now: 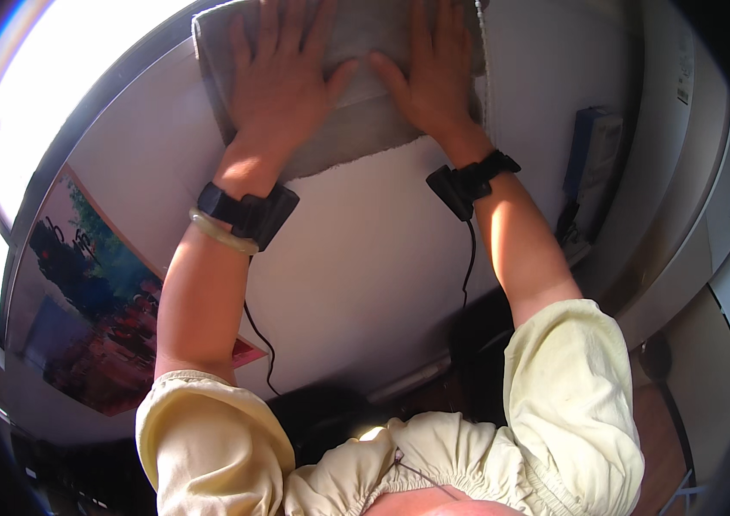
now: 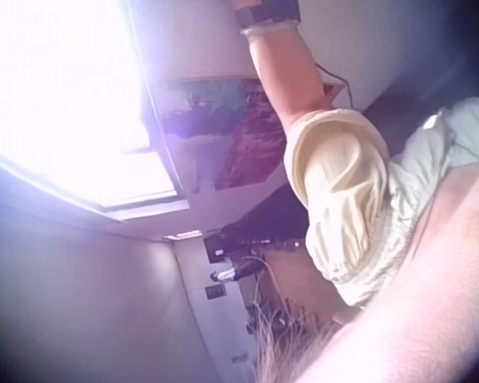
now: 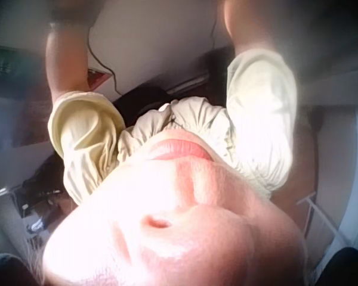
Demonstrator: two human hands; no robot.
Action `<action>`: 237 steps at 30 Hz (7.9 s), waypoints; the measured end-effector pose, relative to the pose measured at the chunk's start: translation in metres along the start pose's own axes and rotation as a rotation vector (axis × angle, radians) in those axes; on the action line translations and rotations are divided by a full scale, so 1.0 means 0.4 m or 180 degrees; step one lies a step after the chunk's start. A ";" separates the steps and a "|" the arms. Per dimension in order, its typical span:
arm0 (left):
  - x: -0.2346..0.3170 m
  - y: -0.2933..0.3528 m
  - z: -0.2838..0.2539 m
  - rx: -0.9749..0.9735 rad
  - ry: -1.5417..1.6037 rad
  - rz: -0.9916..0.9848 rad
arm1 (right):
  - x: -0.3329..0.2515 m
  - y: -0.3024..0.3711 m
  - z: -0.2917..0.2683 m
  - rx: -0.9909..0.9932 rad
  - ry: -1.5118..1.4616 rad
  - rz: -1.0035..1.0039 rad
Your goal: The person unfolds a cloth and wipes down different sections of the wall and a wall poster with the cloth.
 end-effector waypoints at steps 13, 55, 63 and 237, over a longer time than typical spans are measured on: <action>0.175 0.002 0.127 -0.0243 0.0561 0.0369 | 0.118 0.163 0.003 -0.0169 -0.0131 0.0477; 0.359 1.072 0.082 -0.3189 0.0377 0.4199 | -0.629 1.305 -0.059 -0.0615 -0.2031 0.5771; 0.433 0.913 0.121 -0.2813 0.0991 0.2960 | -0.309 1.200 -0.075 -0.0820 -0.1448 0.4223; 0.519 1.084 -0.832 -0.2456 0.5373 -0.3326 | -0.563 0.664 -0.979 -0.0058 -0.3138 0.5630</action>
Point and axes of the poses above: each hand's wrist, its own y-axis away from the middle knuckle, its own z-axis out of the palm, x = y × z, the point moved 2 cm from there along -y, towards the middle knuckle, and after that the axes turned 4 degrees about -z, right-handed, at the moved point
